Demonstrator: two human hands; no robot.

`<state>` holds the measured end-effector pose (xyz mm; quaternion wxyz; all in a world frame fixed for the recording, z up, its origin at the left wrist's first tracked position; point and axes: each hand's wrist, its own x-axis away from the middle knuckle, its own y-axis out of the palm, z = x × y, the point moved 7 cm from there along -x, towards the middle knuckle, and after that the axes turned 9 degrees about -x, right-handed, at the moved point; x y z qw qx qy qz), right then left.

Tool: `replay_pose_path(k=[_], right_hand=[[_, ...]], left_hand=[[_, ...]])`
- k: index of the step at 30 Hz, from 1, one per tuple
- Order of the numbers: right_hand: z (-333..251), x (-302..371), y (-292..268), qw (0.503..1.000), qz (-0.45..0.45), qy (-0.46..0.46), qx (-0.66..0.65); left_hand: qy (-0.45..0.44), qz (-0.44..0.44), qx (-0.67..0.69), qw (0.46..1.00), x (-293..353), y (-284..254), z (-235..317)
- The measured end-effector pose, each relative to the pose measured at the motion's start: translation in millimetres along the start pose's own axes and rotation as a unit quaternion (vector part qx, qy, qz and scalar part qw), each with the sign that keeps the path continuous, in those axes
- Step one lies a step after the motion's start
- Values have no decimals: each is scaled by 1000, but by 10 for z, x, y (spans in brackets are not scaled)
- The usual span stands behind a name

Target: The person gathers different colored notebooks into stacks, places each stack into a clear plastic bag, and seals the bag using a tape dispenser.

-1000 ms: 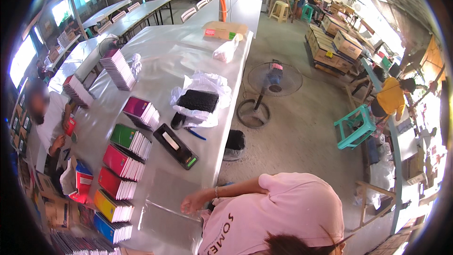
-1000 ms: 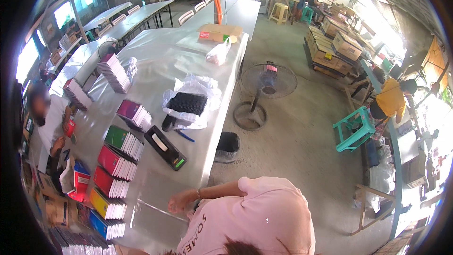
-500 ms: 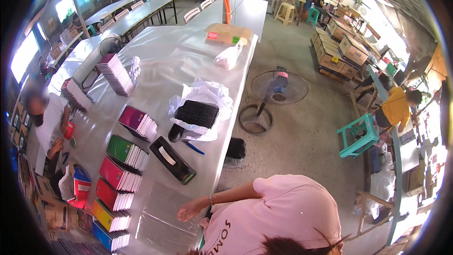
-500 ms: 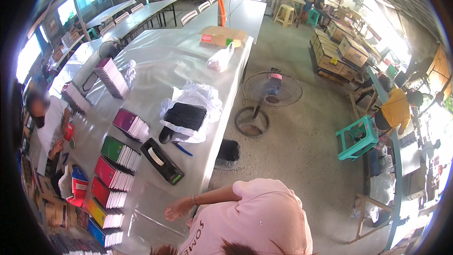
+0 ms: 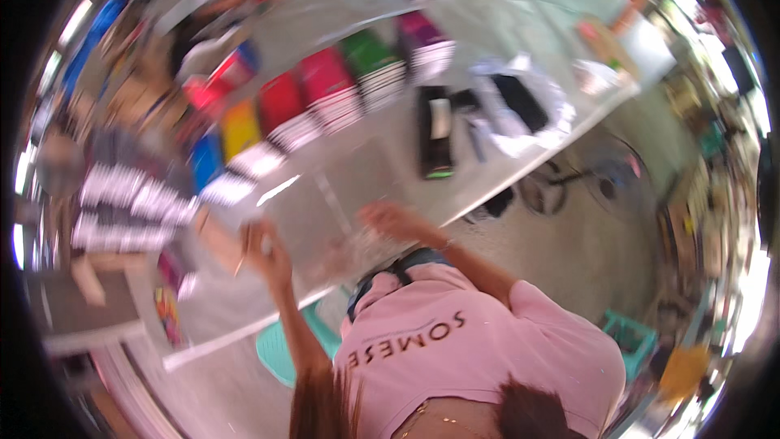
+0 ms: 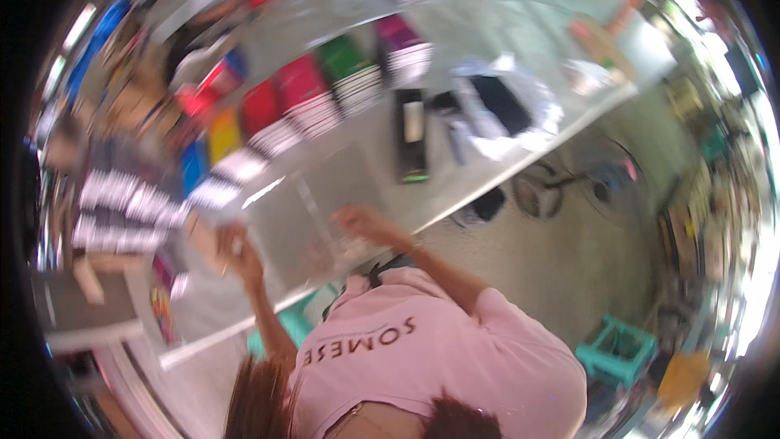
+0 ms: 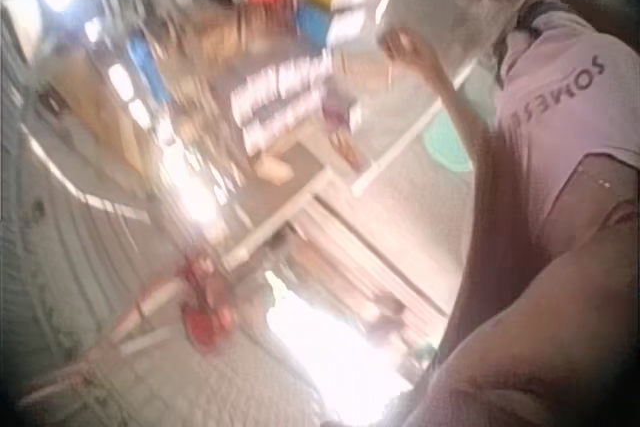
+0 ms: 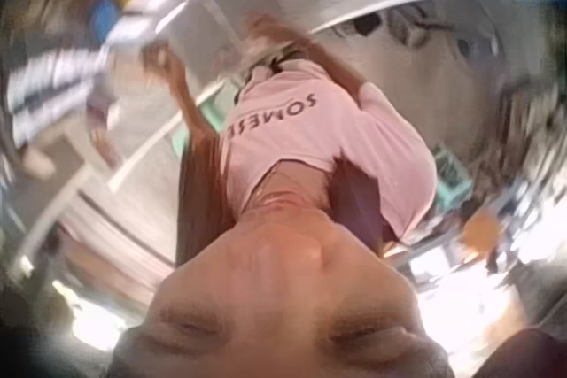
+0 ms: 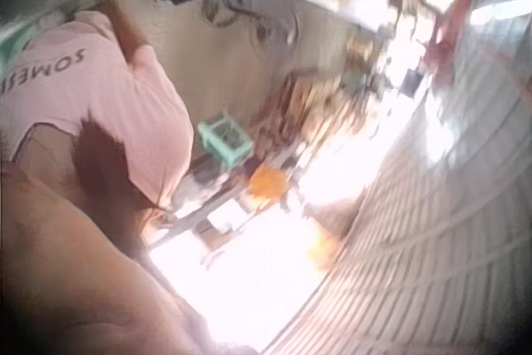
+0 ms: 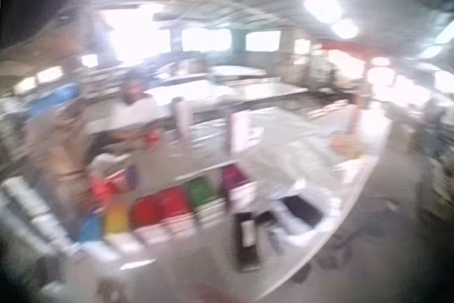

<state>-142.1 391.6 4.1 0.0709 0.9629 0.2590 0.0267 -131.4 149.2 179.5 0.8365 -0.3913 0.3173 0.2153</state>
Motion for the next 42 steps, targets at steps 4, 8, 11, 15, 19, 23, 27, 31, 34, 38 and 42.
replay_pose_path(k=[4, 8, 11, 15, 19, 23, 27, 31, 34, 38, 42], right_hand=[[-180, -36, 37, 982, 150, 44, 106], [-300, -9, -107, 971, 190, 5, 145], [-353, -68, -60, 966, 199, 18, 165], [-542, -349, 131, 971, 183, 29, 149], [-814, -856, 355, 976, 162, -96, 114], [-1245, -1440, 939, 954, 129, -146, 227], [-1475, -2107, 1653, 899, 46, -306, 310], [-1403, -2639, 2042, 818, 42, -359, 447], [-1163, -2942, 2011, 818, -11, -270, 508], [-1136, -3018, 2171, 777, -76, -261, 568], [-1233, -3057, 2071, 821, -124, -237, 504]], left_hand=[[-230, -48, -54, 971, 399, 119, -1453], [-167, -84, -103, 977, 717, 81, -1528], [-155, -150, -92, 972, 924, 173, -1538], [-96, -232, -157, 955, 1123, 342, -1262], [-92, -215, -125, 964, 1124, 362, -1148], [-154, -177, -39, 971, 1220, 232, -1302], [-232, -114, 74, 963, 1165, 93, -1423], [-318, -102, 194, 922, 1026, 34, -1608], [-381, -60, 298, 873, 929, -96, -1833], [-457, -28, 392, 798, 876, -296, -2186], [-504, -33, 443, 741, 639, -242, -2286]])
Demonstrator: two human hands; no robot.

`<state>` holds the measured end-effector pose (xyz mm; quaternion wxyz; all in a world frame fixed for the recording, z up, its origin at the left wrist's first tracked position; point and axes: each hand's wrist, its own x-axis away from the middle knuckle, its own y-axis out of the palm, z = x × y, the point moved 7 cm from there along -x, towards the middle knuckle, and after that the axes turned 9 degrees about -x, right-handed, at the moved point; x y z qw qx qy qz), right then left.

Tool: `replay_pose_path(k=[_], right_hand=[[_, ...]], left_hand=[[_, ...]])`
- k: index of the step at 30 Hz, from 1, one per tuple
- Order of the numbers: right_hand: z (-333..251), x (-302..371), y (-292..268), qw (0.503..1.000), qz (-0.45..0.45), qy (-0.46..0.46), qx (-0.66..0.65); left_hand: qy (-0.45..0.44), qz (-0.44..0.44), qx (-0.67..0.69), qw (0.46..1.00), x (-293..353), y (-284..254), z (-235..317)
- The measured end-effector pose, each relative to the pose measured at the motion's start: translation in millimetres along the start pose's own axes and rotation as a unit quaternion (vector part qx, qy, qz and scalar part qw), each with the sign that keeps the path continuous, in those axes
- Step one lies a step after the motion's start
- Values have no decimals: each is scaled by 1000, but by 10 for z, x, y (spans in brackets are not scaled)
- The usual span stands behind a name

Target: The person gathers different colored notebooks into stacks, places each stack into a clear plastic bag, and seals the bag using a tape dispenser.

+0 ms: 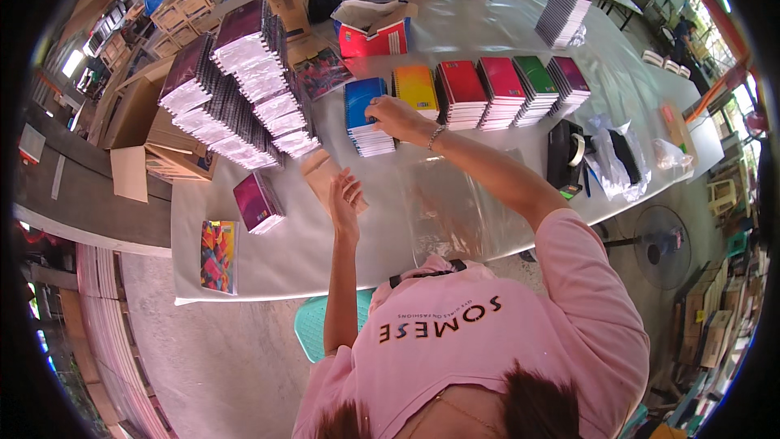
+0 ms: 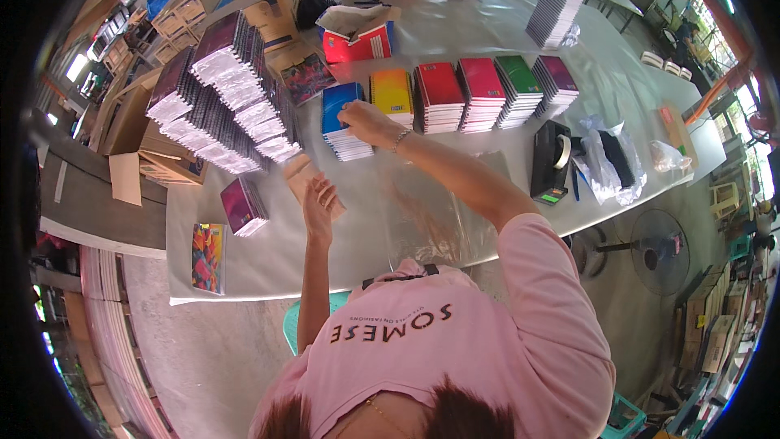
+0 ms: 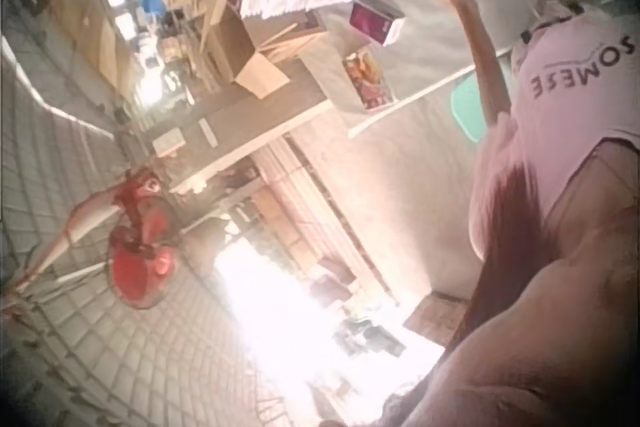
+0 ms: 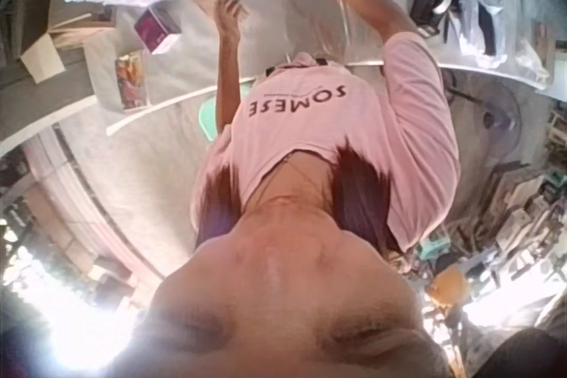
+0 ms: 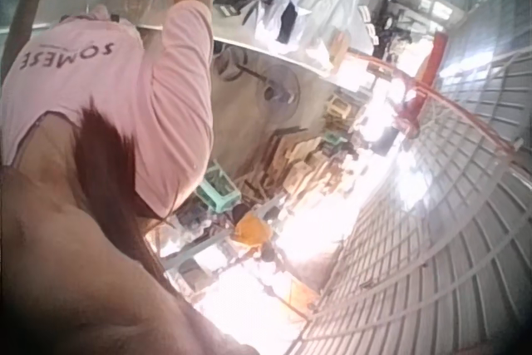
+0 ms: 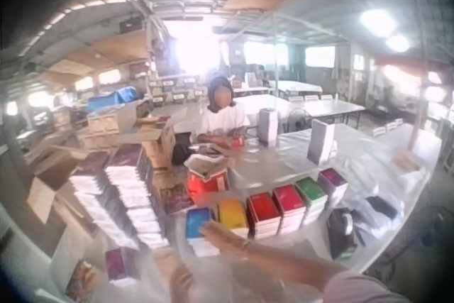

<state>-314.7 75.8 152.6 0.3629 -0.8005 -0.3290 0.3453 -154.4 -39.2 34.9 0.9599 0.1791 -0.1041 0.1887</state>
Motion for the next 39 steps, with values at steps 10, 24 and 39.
replay_pose_path(k=[10, 24, 39], right_hand=[[356, -89, -220, 985, 137, 99, 21], [114, -228, -494, 935, 276, 115, -191], [793, 489, -595, 889, 110, 420, 143]], left_hand=[[175, -8, -146, 974, -382, 392, 627], [214, 40, -176, 960, -996, 405, 943], [-70, -169, 134, 974, -54, 620, 644]])
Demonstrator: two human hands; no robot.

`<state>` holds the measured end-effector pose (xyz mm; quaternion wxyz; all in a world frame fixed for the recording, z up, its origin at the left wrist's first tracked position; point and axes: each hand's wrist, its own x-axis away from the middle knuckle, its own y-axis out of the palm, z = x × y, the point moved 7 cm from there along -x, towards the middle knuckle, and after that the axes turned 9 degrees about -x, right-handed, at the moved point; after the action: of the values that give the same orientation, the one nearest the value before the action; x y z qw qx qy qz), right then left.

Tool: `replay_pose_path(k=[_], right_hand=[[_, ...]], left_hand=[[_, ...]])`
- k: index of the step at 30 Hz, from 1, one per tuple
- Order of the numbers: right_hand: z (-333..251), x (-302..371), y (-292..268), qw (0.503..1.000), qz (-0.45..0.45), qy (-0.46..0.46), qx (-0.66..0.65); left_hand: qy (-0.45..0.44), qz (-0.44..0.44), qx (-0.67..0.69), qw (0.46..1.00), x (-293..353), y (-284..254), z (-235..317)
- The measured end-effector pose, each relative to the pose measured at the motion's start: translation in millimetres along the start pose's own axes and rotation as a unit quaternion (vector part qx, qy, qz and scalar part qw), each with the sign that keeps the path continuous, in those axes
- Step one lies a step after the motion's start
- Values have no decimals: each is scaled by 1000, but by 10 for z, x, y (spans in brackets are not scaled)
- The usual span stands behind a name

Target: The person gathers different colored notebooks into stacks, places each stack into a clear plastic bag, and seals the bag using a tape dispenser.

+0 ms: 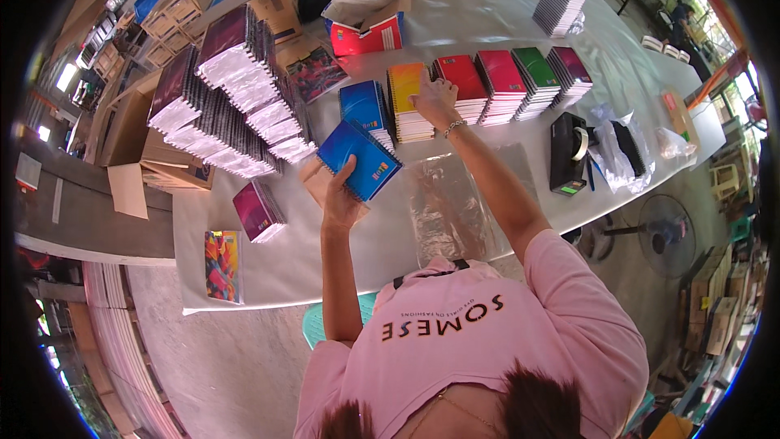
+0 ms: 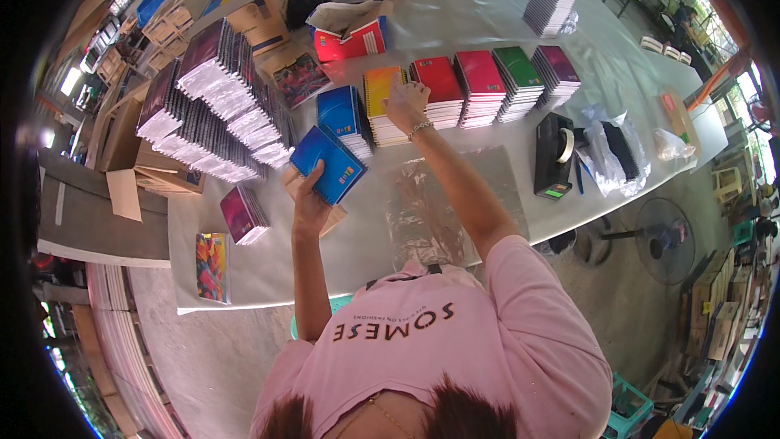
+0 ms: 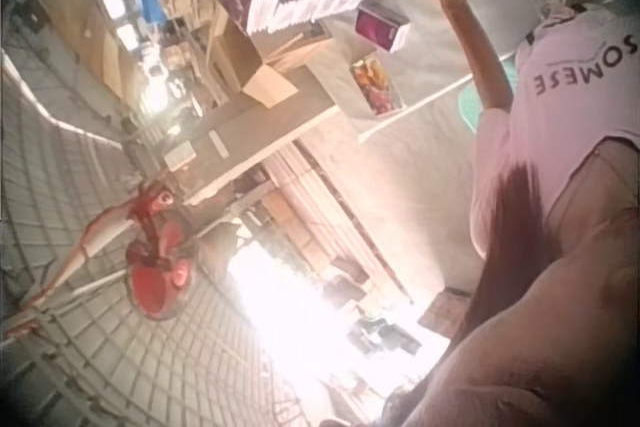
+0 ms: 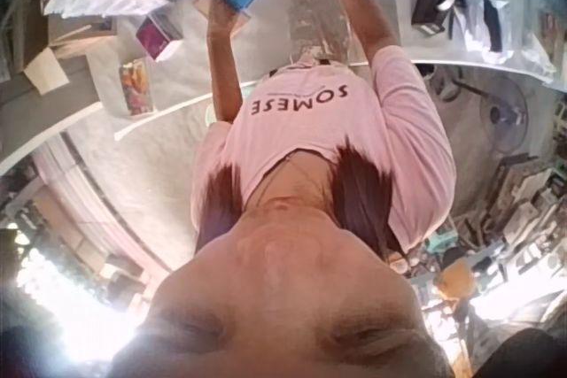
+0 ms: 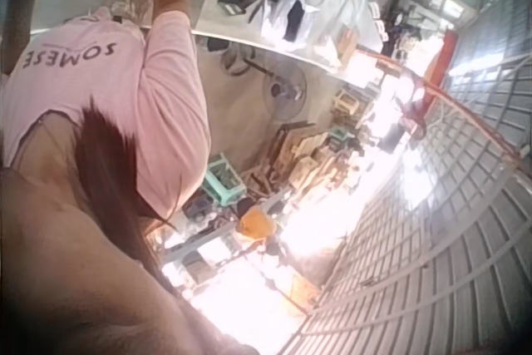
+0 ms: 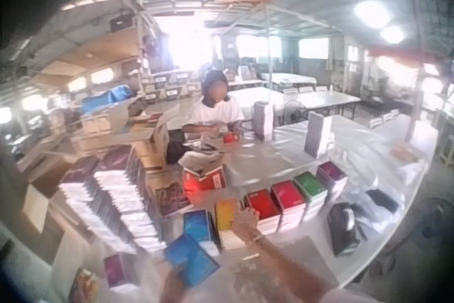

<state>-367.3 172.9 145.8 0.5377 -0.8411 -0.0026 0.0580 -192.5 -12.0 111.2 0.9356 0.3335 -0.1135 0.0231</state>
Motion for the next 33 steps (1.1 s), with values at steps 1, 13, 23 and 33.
replay_pose_path(k=[1, 13, 23, 33], right_hand=[[-16, 0, 25, 1000, -15, 5, -5], [-331, 721, -479, 722, -130, -83, -675], [444, 924, -613, 948, 83, -164, -259], [1858, -33, -950, 985, 123, -77, -91]], left_hand=[[-3, -2, 0, 1000, -12, -16, -53], [-21, 21, 67, 997, 117, 127, -455], [-49, 35, 25, 998, 417, 482, -775], [-74, 29, -13, 997, 495, 947, -1228]])
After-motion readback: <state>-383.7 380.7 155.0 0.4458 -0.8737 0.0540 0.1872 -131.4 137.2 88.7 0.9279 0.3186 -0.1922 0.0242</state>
